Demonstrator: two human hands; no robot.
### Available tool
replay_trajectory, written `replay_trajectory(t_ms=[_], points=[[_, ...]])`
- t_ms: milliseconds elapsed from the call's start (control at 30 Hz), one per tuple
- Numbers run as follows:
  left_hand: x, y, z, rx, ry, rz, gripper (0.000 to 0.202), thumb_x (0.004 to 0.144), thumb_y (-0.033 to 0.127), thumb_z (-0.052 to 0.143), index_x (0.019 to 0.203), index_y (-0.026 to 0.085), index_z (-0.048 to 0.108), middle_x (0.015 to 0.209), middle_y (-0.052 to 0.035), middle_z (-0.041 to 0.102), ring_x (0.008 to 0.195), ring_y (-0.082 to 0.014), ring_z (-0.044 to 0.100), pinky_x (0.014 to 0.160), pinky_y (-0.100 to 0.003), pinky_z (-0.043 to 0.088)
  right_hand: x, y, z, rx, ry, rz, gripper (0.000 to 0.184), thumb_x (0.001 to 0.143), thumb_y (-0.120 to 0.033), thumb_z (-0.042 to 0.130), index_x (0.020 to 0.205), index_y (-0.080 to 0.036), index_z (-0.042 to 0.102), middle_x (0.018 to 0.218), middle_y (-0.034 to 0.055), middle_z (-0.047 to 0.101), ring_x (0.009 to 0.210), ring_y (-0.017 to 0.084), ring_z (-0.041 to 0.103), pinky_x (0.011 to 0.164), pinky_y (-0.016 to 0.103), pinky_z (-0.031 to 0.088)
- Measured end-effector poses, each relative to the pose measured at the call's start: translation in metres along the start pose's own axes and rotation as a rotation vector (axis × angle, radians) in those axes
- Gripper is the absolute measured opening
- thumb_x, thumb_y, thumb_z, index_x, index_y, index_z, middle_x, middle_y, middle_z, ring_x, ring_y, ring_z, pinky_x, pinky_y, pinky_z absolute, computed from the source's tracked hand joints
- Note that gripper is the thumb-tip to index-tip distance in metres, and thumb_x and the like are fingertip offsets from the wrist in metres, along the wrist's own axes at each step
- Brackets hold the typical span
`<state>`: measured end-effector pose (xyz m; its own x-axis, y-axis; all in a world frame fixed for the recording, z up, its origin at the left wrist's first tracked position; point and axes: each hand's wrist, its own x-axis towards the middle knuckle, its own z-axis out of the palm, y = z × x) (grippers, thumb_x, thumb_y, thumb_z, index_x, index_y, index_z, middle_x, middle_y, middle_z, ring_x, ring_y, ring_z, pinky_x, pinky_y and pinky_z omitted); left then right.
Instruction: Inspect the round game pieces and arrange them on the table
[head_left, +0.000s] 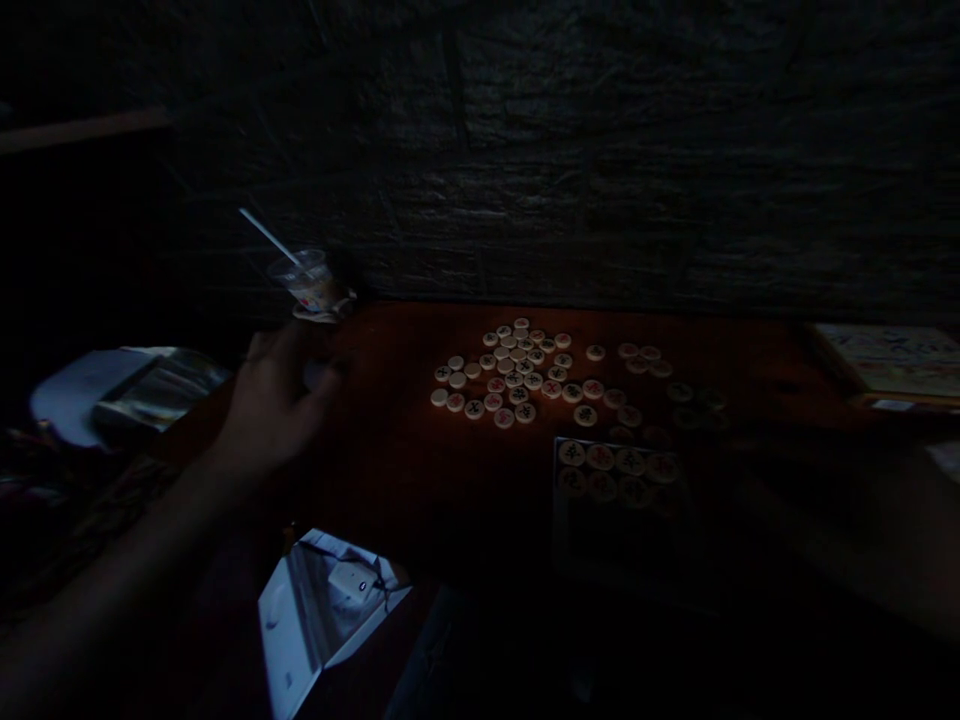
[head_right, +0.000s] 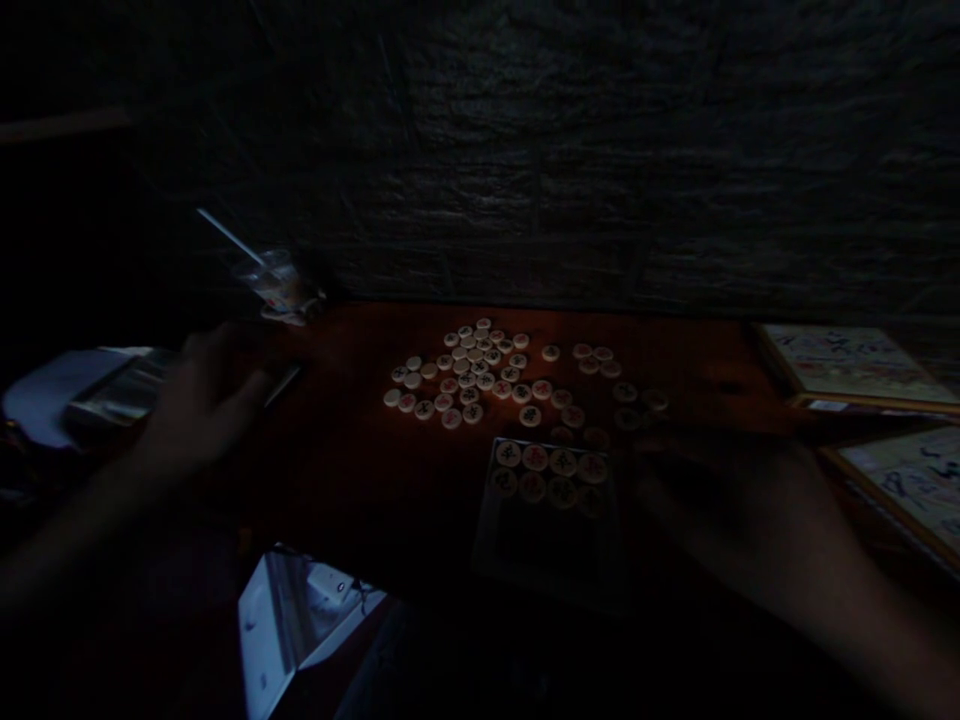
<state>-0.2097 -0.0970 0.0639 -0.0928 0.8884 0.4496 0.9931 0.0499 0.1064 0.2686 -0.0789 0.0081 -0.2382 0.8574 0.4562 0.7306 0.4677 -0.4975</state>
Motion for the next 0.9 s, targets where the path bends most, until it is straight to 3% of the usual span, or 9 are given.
replay_trajectory(t_ms=[67, 233, 300, 433, 533, 667, 767, 900], points=[[0.010, 0.028, 0.000, -0.142, -0.012, 0.049, 0.014, 0.100, 0.038, 0.049, 0.105, 0.025, 0.055, 0.110, -0.0028, 0.064, 0.105, -0.0272, 0.061, 0.091, -0.042, 0.049, 0.018, -0.002, 0.007, 0.024, -0.076, -0.003, 0.015, 0.080, -0.043, 0.067, 0.083, -0.042, 0.082, 0.085, 0.0071, 0.083, 0.067, 0.031, 0.077, 0.052, 0.044, 0.058], [0.043, 0.115, 0.019, -0.454, 0.019, 0.367, 0.006, 0.091, 0.024, 0.056, 0.092, 0.020, 0.061, 0.091, -0.0026, 0.070, 0.086, -0.0194, 0.065, 0.080, -0.033, 0.050, 0.032, -0.004, 0.009, 0.092, -0.036, 0.086, 0.020, 0.083, -0.033, 0.061, 0.082, -0.027, 0.080, 0.084, 0.0084, 0.081, 0.071, 0.028, 0.076, 0.064, 0.041, 0.057], [0.055, 0.149, 0.031, -0.552, 0.012, 0.447, 0.008, 0.091, 0.023, 0.056, 0.088, 0.019, 0.063, 0.088, -0.0016, 0.072, 0.080, -0.0171, 0.065, 0.074, -0.030, 0.049, 0.042, -0.002, 0.008, 0.148, 0.001, 0.151, 0.020, 0.082, -0.033, 0.059, 0.076, -0.024, 0.076, 0.074, 0.0071, 0.077, 0.064, 0.024, 0.071, 0.057, 0.035, 0.052], [0.068, 0.193, 0.063, -0.661, 0.013, 0.431, 0.019, 0.092, 0.024, 0.056, 0.076, 0.018, 0.062, 0.069, 0.0014, 0.067, 0.062, -0.0118, 0.059, 0.061, -0.025, 0.042, 0.081, 0.009, 0.008, 0.338, 0.103, 0.294, 0.018, 0.079, -0.035, 0.064, 0.067, -0.022, 0.063, 0.059, 0.0013, 0.059, 0.051, 0.015, 0.052, 0.047, 0.027, 0.038], [0.063, 0.198, 0.085, -0.669, 0.032, 0.426, 0.028, 0.096, 0.028, 0.051, 0.070, 0.019, 0.059, 0.060, 0.0021, 0.061, 0.055, -0.0114, 0.054, 0.054, -0.025, 0.037, 0.107, 0.021, 0.016, 0.333, 0.168, 0.320, 0.026, 0.084, -0.042, 0.060, 0.067, -0.022, 0.058, 0.059, 0.0003, 0.055, 0.050, 0.013, 0.045, 0.045, 0.026, 0.033], [0.048, 0.185, 0.098, -0.635, -0.006, 0.532, 0.033, 0.094, 0.032, 0.054, 0.063, 0.020, 0.056, 0.053, 0.0037, 0.054, 0.050, -0.0113, 0.049, 0.053, -0.026, 0.035, 0.113, 0.038, 0.033, 0.243, 0.282, 0.299, 0.027, 0.086, -0.043, 0.052, 0.071, -0.022, 0.060, 0.067, 0.0034, 0.062, 0.064, 0.017, 0.055, 0.055, 0.027, 0.039], [0.043, 0.178, 0.099, -0.609, -0.022, 0.568, 0.035, 0.094, 0.031, 0.052, 0.062, 0.020, 0.056, 0.049, 0.0049, 0.049, 0.045, -0.0110, 0.045, 0.051, -0.026, 0.033, 0.102, 0.048, 0.038, 0.169, 0.225, 0.242, 0.021, 0.080, -0.037, 0.057, 0.073, -0.019, 0.066, 0.075, 0.0059, 0.070, 0.072, 0.020, 0.062, 0.065, 0.030, 0.044], [0.045, 0.179, 0.104, -0.584, -0.056, 0.589, 0.030, 0.090, 0.030, 0.053, 0.063, 0.021, 0.059, 0.047, 0.0044, 0.050, 0.044, -0.0120, 0.045, 0.050, -0.026, 0.031, 0.092, 0.053, 0.033, 0.111, 0.106, 0.190, 0.019, 0.077, -0.032, 0.058, 0.073, -0.018, 0.071, 0.073, 0.0052, 0.072, 0.069, 0.020, 0.063, 0.063, 0.030, 0.044]])
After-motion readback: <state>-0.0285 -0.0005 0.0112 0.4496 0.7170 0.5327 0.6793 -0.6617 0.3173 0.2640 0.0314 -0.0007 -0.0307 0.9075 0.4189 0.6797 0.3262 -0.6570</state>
